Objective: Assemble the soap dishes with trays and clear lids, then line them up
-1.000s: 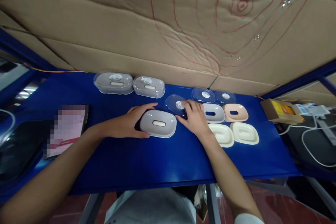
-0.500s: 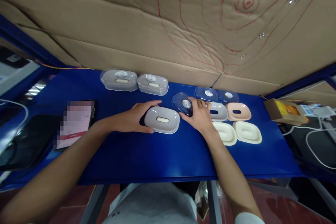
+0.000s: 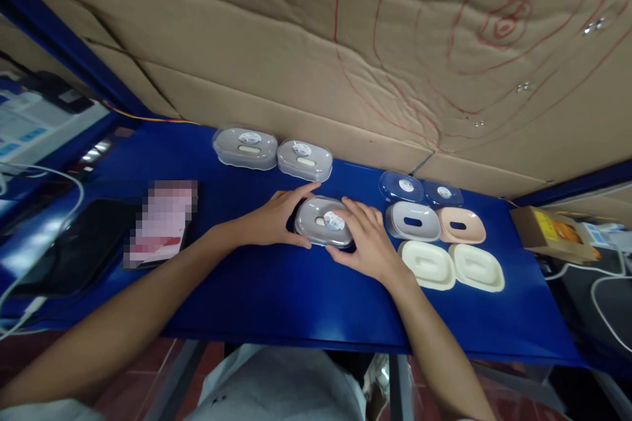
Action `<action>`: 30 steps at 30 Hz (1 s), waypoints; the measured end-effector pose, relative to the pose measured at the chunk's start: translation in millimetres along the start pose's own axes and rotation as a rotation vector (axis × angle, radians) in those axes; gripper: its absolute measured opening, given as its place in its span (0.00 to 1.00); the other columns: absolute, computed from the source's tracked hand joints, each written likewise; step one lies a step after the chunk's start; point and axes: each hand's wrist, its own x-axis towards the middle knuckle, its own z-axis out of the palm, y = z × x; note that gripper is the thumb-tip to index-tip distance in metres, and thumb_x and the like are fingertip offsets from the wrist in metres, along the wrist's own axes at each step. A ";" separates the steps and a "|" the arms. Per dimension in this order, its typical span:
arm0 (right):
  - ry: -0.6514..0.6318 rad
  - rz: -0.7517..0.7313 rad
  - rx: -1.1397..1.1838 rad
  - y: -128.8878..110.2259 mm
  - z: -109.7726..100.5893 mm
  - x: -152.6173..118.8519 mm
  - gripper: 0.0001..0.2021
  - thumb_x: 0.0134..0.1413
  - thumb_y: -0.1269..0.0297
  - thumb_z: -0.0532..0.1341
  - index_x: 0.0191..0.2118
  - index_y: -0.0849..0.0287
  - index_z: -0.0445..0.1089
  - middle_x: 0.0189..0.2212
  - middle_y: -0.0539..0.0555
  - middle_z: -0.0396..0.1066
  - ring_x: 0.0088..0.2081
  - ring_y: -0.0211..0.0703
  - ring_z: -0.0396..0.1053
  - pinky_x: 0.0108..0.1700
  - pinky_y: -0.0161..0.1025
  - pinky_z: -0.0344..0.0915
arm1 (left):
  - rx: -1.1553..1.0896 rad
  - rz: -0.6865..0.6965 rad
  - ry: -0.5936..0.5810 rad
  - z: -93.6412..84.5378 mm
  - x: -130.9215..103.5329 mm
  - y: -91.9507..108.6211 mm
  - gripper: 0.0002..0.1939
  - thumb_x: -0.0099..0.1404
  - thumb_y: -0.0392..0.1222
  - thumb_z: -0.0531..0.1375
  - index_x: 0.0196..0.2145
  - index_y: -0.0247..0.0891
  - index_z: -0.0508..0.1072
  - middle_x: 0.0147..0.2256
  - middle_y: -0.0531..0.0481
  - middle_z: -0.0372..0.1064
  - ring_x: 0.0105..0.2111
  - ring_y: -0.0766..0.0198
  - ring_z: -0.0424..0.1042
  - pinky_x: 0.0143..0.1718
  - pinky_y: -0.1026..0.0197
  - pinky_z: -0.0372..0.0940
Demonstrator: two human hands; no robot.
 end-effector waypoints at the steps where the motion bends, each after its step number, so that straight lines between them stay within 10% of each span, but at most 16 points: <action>1: -0.003 -0.013 0.001 -0.4 1.0 0.0 0.31 0.65 0.50 0.67 0.69 0.52 0.63 0.72 0.65 0.63 0.70 0.67 0.63 0.67 0.66 0.62 | 0.015 0.006 -0.003 0.3 -0.1 -0.1 0.67 0.56 0.64 0.76 0.79 0.51 0.40 0.74 0.37 0.56 0.71 0.36 0.60 0.70 0.37 0.50; 24: 0.068 0.143 -0.186 16.0 5.6 1.3 0.33 0.71 0.53 0.61 0.75 0.50 0.54 0.76 0.66 0.53 0.74 0.70 0.56 0.70 0.69 0.54 | 0.181 0.077 0.131 6.1 -1.9 3.7 0.48 0.73 0.51 0.66 0.78 0.54 0.40 0.76 0.37 0.45 0.74 0.40 0.55 0.69 0.36 0.59; 30: 0.163 0.244 -0.146 18.9 9.5 5.5 0.13 0.74 0.59 0.57 0.53 0.56 0.76 0.52 0.64 0.77 0.55 0.61 0.73 0.57 0.57 0.68 | 0.223 0.073 0.173 3.2 -0.9 12.6 0.35 0.77 0.45 0.59 0.76 0.49 0.52 0.71 0.39 0.57 0.64 0.44 0.70 0.65 0.41 0.66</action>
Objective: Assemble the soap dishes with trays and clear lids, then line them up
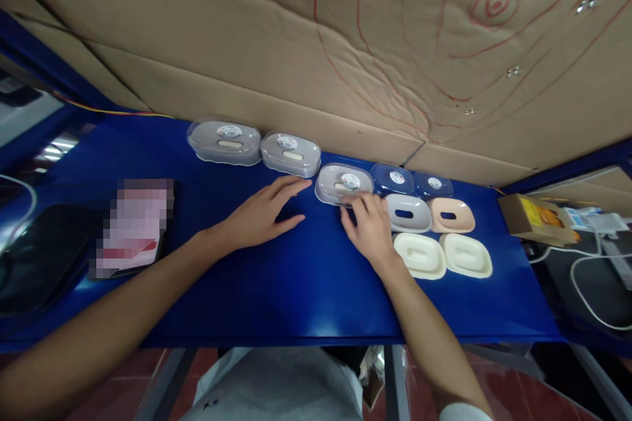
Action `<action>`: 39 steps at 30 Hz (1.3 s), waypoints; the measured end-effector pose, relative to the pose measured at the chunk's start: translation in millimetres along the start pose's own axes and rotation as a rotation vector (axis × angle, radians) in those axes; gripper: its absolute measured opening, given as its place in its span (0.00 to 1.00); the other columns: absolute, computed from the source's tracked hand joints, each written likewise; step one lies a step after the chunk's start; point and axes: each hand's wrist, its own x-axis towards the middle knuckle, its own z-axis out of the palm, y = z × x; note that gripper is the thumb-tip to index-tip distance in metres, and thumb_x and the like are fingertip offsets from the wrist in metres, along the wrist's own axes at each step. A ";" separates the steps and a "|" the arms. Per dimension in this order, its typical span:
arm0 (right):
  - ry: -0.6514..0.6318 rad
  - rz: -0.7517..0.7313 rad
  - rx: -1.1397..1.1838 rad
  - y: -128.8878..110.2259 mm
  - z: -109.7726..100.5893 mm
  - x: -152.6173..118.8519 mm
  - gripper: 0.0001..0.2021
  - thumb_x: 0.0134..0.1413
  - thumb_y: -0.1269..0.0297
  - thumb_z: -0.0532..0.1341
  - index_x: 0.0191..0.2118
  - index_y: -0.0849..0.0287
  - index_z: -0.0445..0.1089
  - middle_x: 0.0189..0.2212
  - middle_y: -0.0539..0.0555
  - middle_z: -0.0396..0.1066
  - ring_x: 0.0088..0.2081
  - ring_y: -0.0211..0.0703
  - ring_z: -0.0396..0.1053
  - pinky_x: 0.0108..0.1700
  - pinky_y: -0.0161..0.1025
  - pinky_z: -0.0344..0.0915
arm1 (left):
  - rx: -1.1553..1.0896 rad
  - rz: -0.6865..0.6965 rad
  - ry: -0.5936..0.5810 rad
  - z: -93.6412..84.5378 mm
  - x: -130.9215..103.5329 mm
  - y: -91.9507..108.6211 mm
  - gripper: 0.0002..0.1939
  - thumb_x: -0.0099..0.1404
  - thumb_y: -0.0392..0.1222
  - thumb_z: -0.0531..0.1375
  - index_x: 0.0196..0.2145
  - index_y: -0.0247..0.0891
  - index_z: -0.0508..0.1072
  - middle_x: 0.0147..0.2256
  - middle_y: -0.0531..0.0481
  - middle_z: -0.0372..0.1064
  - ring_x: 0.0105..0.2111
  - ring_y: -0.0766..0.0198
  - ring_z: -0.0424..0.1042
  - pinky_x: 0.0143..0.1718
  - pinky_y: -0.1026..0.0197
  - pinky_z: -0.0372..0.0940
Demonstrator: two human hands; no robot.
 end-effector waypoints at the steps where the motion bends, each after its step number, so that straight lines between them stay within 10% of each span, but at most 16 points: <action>1: -0.019 -0.021 0.013 -2.2 0.6 0.4 0.13 0.75 0.59 0.56 0.50 0.56 0.77 0.48 0.62 0.78 0.51 0.58 0.74 0.55 0.55 0.69 | 0.019 -0.001 -0.005 0.1 0.1 0.9 0.34 0.77 0.45 0.59 0.75 0.48 0.53 0.70 0.39 0.58 0.63 0.45 0.70 0.64 0.42 0.67; 14: -0.157 -0.070 0.017 -1.6 2.7 1.6 0.23 0.77 0.56 0.54 0.71 0.56 0.65 0.73 0.62 0.63 0.73 0.56 0.61 0.73 0.60 0.56 | 0.223 0.074 -0.049 5.1 -1.6 -2.5 0.29 0.80 0.44 0.55 0.74 0.45 0.57 0.67 0.39 0.64 0.63 0.48 0.71 0.62 0.46 0.68; 19: 0.018 0.143 0.005 16.2 -42.3 5.3 0.21 0.76 0.49 0.53 0.50 0.57 0.79 0.45 0.60 0.84 0.49 0.57 0.80 0.54 0.52 0.70 | 0.248 0.088 -0.075 5.0 -1.9 -3.3 0.26 0.81 0.44 0.54 0.73 0.44 0.61 0.66 0.40 0.65 0.62 0.47 0.72 0.61 0.47 0.67; 22: 0.034 0.420 -0.085 37.0 -77.8 -0.5 0.31 0.75 0.40 0.49 0.28 0.54 0.74 0.25 0.57 0.79 0.32 0.54 0.79 0.40 0.47 0.67 | 0.267 0.112 -0.077 6.9 -1.9 -4.7 0.23 0.81 0.45 0.54 0.70 0.44 0.65 0.65 0.41 0.67 0.58 0.49 0.75 0.59 0.48 0.68; 27: -0.594 0.611 0.057 58.6 -103.8 -16.9 0.27 0.71 0.36 0.52 0.34 0.52 0.73 0.21 0.51 0.77 0.27 0.49 0.78 0.34 0.43 0.63 | 0.278 0.148 -0.070 9.1 -1.3 -6.4 0.18 0.81 0.45 0.54 0.64 0.42 0.71 0.62 0.42 0.70 0.58 0.50 0.75 0.58 0.48 0.67; 30: -0.747 0.581 0.173 54.1 -100.0 -21.2 0.24 0.71 0.37 0.53 0.40 0.51 0.72 0.23 0.49 0.78 0.30 0.50 0.79 0.37 0.43 0.66 | 0.265 0.145 -0.065 9.0 -0.6 -7.3 0.18 0.81 0.44 0.54 0.63 0.41 0.72 0.61 0.42 0.71 0.58 0.50 0.75 0.57 0.48 0.67; 35: -0.728 0.339 0.534 31.0 -95.7 -16.8 0.21 0.73 0.40 0.55 0.41 0.52 0.72 0.36 0.52 0.82 0.36 0.47 0.79 0.39 0.42 0.71 | 0.228 0.147 -0.068 9.2 -1.4 -7.5 0.18 0.81 0.45 0.54 0.63 0.41 0.72 0.60 0.41 0.72 0.59 0.48 0.75 0.58 0.46 0.67; 39: -0.393 0.241 0.592 31.8 -94.9 -11.6 0.15 0.74 0.46 0.57 0.48 0.51 0.73 0.48 0.55 0.81 0.48 0.49 0.79 0.49 0.45 0.75 | 0.094 0.102 -0.109 4.7 -2.7 0.6 0.25 0.79 0.54 0.57 0.68 0.44 0.67 0.64 0.41 0.69 0.64 0.46 0.71 0.63 0.44 0.64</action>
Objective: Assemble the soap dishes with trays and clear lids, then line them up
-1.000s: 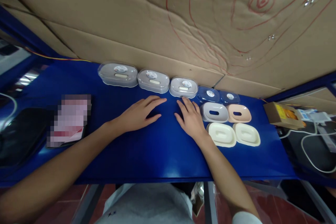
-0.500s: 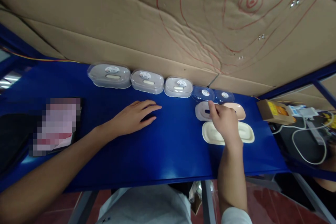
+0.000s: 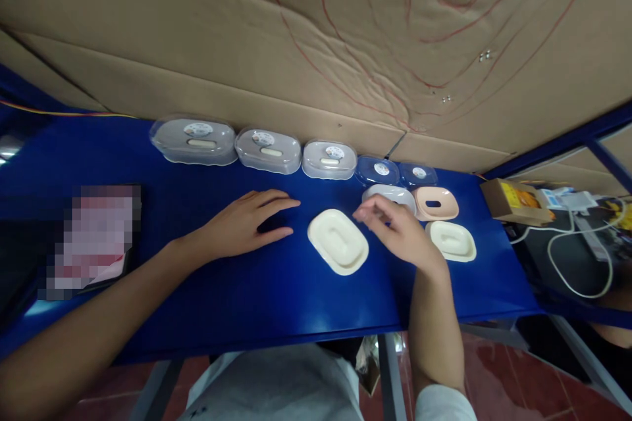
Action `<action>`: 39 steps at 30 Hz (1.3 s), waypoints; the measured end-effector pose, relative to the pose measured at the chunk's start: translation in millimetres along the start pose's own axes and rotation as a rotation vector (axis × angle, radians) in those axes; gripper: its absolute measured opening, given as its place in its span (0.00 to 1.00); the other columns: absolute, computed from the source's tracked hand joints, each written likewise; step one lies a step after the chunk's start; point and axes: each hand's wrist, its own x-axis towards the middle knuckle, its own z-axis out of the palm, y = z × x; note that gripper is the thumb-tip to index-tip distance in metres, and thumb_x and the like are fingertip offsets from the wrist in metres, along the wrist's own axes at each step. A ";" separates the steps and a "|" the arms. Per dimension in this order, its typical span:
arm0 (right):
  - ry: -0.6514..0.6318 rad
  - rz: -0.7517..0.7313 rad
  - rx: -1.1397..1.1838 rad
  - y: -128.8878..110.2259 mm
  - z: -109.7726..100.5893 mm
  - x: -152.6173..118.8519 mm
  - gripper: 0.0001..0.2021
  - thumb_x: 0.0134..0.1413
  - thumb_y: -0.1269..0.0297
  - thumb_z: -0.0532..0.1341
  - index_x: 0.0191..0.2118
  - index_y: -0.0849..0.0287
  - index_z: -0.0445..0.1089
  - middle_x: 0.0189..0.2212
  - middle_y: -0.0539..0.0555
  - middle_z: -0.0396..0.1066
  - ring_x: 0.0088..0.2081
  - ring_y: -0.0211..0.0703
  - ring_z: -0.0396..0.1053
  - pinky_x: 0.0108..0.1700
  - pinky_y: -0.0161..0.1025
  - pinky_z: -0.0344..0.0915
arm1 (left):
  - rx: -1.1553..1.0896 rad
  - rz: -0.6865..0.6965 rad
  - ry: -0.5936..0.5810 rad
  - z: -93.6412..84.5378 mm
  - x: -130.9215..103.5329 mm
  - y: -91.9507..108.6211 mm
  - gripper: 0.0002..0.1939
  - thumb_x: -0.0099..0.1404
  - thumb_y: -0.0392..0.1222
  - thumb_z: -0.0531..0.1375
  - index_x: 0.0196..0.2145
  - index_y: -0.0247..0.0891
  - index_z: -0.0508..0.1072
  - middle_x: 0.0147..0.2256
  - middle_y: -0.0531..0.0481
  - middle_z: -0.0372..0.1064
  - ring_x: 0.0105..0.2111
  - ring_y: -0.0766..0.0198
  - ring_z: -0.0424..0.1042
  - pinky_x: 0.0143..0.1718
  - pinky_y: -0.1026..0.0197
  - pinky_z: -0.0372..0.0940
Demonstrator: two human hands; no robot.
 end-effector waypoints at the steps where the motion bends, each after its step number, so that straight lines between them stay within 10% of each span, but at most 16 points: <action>1: 0.102 -0.030 -0.093 5.3 -1.9 1.9 0.15 0.74 0.47 0.58 0.50 0.51 0.72 0.51 0.56 0.80 0.52 0.51 0.78 0.55 0.49 0.74 | -0.056 -0.009 -0.023 -2.1 -0.1 3.1 0.29 0.78 0.58 0.59 0.70 0.45 0.65 0.66 0.41 0.67 0.66 0.45 0.68 0.65 0.43 0.62; 8: 0.217 0.132 -0.580 61.5 -5.8 12.2 0.31 0.70 0.44 0.58 0.69 0.56 0.64 0.71 0.70 0.63 0.73 0.72 0.59 0.68 0.75 0.59 | -0.182 0.063 -0.188 -2.7 -1.9 19.8 0.31 0.69 0.46 0.68 0.67 0.50 0.68 0.73 0.47 0.59 0.72 0.45 0.59 0.70 0.42 0.54; 14: 0.038 0.083 -0.415 40.6 2.2 9.7 0.34 0.69 0.37 0.59 0.73 0.46 0.60 0.79 0.62 0.48 0.78 0.63 0.48 0.72 0.65 0.59 | -0.031 0.119 -0.107 0.5 -3.9 22.2 0.24 0.68 0.46 0.70 0.60 0.45 0.74 0.56 0.45 0.72 0.55 0.49 0.72 0.63 0.45 0.59; 18: 0.054 0.024 -0.487 43.0 -4.3 6.5 0.37 0.64 0.41 0.66 0.73 0.44 0.58 0.80 0.61 0.42 0.79 0.67 0.44 0.74 0.72 0.51 | -0.100 0.101 -0.130 -2.2 -5.2 24.7 0.40 0.63 0.47 0.73 0.70 0.50 0.64 0.69 0.42 0.63 0.66 0.43 0.65 0.66 0.42 0.56; 24: -0.011 0.267 -0.623 75.0 -10.3 5.3 0.39 0.57 0.55 0.69 0.72 0.49 0.59 0.79 0.67 0.43 0.79 0.72 0.43 0.73 0.77 0.49 | -0.232 0.107 -0.156 3.4 -4.5 27.1 0.40 0.64 0.38 0.65 0.71 0.49 0.59 0.72 0.42 0.61 0.72 0.45 0.60 0.71 0.39 0.47; 39: 0.072 -0.051 -0.343 34.8 8.0 13.8 0.34 0.62 0.46 0.69 0.68 0.46 0.59 0.67 0.62 0.61 0.71 0.63 0.61 0.71 0.66 0.60 | -0.158 0.031 -0.087 7.9 -2.0 20.9 0.46 0.65 0.47 0.71 0.72 0.45 0.52 0.67 0.39 0.65 0.66 0.42 0.64 0.69 0.39 0.49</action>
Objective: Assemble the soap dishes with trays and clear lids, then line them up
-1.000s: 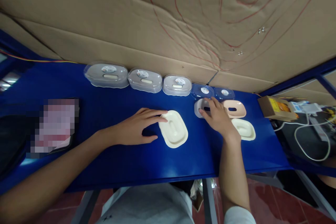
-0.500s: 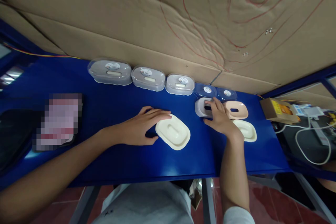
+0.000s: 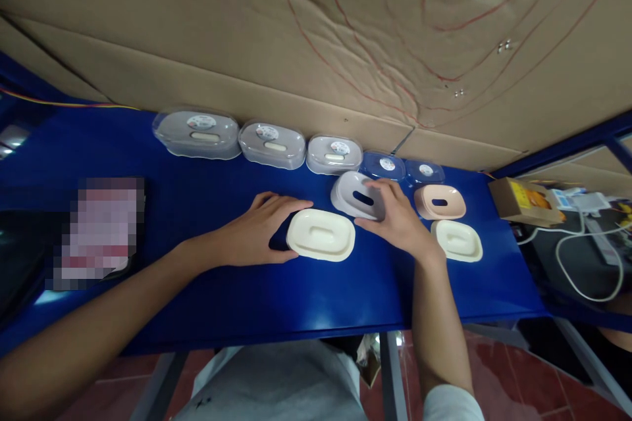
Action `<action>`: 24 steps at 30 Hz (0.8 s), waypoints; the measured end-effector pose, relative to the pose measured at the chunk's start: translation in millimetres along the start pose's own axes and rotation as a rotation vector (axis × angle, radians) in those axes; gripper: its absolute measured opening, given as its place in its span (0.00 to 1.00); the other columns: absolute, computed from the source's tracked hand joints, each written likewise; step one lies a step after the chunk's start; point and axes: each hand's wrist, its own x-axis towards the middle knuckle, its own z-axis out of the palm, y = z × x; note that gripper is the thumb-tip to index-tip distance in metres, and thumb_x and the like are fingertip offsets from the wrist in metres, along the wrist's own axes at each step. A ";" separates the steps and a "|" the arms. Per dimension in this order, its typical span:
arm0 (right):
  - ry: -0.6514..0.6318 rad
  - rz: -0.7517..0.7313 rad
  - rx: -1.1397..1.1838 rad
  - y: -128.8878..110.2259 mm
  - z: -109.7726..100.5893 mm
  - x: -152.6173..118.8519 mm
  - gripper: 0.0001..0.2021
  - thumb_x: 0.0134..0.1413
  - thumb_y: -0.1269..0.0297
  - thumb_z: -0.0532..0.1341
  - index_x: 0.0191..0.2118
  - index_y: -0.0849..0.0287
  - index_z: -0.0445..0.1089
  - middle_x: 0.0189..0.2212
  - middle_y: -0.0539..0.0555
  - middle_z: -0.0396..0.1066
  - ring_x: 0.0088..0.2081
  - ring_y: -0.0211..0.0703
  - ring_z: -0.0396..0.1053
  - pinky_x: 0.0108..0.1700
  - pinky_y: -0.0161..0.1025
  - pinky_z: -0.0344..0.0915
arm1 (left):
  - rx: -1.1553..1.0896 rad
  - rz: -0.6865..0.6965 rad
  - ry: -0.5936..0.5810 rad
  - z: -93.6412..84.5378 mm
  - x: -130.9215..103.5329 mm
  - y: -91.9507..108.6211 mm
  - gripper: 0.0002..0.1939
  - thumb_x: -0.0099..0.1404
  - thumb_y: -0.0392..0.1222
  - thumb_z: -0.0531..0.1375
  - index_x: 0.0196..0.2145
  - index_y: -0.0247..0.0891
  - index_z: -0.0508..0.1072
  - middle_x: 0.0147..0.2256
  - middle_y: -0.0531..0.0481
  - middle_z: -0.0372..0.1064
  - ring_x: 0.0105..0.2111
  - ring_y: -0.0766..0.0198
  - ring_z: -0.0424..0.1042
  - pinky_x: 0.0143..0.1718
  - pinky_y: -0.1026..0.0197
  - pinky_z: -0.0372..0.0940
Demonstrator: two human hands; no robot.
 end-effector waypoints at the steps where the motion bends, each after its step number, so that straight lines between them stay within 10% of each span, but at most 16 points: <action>1: -0.002 -0.041 0.022 -5.8 -1.1 -1.1 0.35 0.62 0.45 0.70 0.69 0.46 0.59 0.68 0.62 0.60 0.72 0.63 0.59 0.72 0.65 0.60 | -0.001 -0.013 0.007 0.2 0.3 0.2 0.46 0.64 0.47 0.71 0.72 0.45 0.52 0.67 0.38 0.65 0.66 0.41 0.64 0.69 0.38 0.49; 9: -0.176 -0.148 -0.073 -51.6 24.6 -5.9 0.41 0.67 0.47 0.67 0.77 0.38 0.48 0.75 0.61 0.54 0.75 0.67 0.55 0.71 0.68 0.60 | -0.021 -0.093 0.053 1.3 1.6 -6.4 0.54 0.64 0.52 0.72 0.76 0.48 0.46 0.69 0.36 0.63 0.65 0.38 0.66 0.68 0.35 0.51; 24: -0.151 -0.242 -0.113 -54.3 45.5 -0.9 0.41 0.68 0.46 0.65 0.78 0.41 0.46 0.74 0.63 0.54 0.74 0.67 0.54 0.71 0.68 0.59 | -0.028 -0.025 0.027 3.6 0.0 -11.1 0.52 0.67 0.54 0.71 0.77 0.50 0.47 0.71 0.37 0.61 0.70 0.39 0.61 0.71 0.33 0.46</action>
